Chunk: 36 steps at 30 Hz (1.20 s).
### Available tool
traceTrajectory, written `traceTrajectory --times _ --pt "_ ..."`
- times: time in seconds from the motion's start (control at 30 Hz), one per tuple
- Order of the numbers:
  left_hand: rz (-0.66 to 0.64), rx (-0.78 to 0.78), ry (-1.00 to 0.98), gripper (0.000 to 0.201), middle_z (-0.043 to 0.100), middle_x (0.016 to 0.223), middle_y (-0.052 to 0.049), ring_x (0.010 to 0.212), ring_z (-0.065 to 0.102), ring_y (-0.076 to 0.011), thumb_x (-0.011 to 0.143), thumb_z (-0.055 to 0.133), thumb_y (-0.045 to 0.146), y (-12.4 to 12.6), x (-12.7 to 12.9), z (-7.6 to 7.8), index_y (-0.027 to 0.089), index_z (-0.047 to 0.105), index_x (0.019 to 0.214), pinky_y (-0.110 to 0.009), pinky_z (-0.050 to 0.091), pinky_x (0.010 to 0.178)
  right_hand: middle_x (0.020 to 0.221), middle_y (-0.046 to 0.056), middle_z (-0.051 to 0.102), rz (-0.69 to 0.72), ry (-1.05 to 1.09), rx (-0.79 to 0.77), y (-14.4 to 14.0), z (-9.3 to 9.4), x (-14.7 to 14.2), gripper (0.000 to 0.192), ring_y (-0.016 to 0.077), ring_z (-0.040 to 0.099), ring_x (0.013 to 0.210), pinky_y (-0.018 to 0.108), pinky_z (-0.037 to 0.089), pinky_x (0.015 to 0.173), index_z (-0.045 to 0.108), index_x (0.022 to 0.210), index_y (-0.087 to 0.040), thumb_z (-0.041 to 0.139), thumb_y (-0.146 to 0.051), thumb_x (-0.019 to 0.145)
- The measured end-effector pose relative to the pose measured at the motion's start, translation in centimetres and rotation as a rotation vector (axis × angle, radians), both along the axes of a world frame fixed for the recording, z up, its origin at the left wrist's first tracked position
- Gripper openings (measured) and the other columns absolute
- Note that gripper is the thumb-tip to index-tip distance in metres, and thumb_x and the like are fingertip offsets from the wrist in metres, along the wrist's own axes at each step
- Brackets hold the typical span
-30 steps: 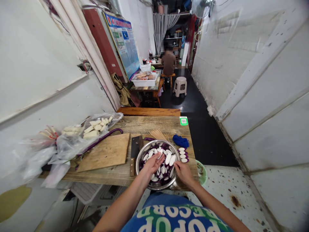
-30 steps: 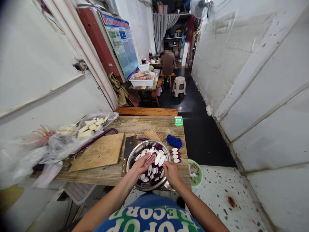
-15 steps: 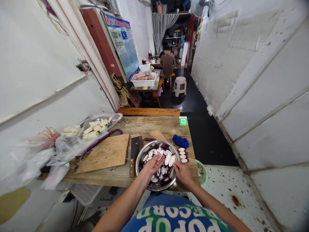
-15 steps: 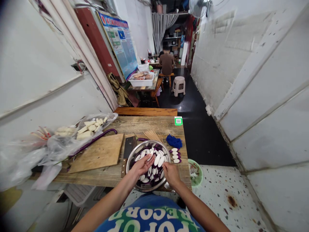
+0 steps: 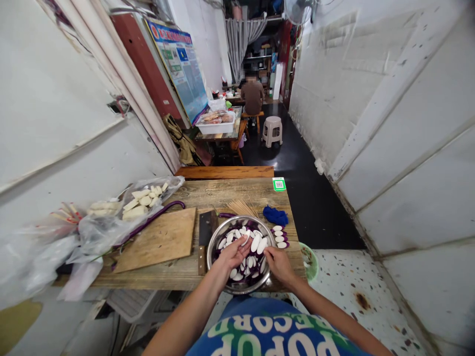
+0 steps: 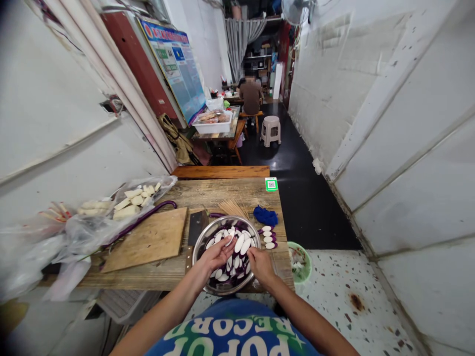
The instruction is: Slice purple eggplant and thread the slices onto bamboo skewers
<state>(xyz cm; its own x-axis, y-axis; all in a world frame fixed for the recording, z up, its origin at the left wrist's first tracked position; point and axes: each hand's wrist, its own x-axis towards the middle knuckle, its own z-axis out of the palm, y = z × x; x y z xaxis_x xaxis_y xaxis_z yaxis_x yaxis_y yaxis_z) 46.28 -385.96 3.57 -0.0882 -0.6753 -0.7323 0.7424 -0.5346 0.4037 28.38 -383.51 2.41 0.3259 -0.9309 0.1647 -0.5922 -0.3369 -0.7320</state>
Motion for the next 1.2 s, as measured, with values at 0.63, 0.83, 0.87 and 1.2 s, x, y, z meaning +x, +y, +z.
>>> traceTrajectory --times 0.63,0.83,0.87,1.2 --pt "-0.178 -0.272 -0.392 0.026 0.064 0.092 -0.008 0.079 0.061 -0.0145 0.075 0.057 0.032 -0.6 0.5 -1.5 0.015 0.058 0.094 -0.025 0.047 0.07 0.061 0.002 0.059 -0.067 0.014 0.01 -1.2 0.0 -0.2 0.029 0.0118 0.05 0.055 0.02 0.031 0.055 0.059 0.068 -0.017 0.035 -0.022 0.083" --pt "-0.538 -0.279 -1.394 0.019 0.064 0.092 -0.009 0.087 0.057 -0.0178 0.071 0.056 0.019 0.1 4.0 -4.2 0.013 0.063 0.088 -0.026 0.039 0.079 0.057 0.002 0.058 -0.147 0.054 0.037 -1.3 -0.9 -1.8 0.028 0.0126 0.049 0.052 0.021 0.029 0.052 0.057 0.062 -0.017 0.035 -0.021 0.079" --pt "-0.565 -0.279 -1.408 0.018 0.065 0.089 -0.008 0.086 0.057 -0.0184 0.069 0.056 0.018 0.4 4.0 -4.6 0.014 0.064 0.085 -0.027 0.038 0.079 0.056 0.002 0.057 -0.157 0.058 0.044 -1.3 -1.0 -2.0 0.027 0.0127 0.049 0.052 0.021 0.029 0.051 0.057 0.061 -0.017 0.036 -0.021 0.078" --pt "-0.728 -0.257 -1.835 0.039 0.057 0.104 -0.015 0.098 0.051 -0.0214 0.071 0.056 0.026 1.1 1.8 -7.1 0.01 0.055 0.106 -0.027 0.034 0.084 0.055 0.0 0.057 -0.209 0.049 0.099 -0.6 0.4 -2.9 0.024 0.0115 0.05 0.05 0.02 0.032 0.051 0.057 0.063 -0.017 0.039 -0.023 0.076"
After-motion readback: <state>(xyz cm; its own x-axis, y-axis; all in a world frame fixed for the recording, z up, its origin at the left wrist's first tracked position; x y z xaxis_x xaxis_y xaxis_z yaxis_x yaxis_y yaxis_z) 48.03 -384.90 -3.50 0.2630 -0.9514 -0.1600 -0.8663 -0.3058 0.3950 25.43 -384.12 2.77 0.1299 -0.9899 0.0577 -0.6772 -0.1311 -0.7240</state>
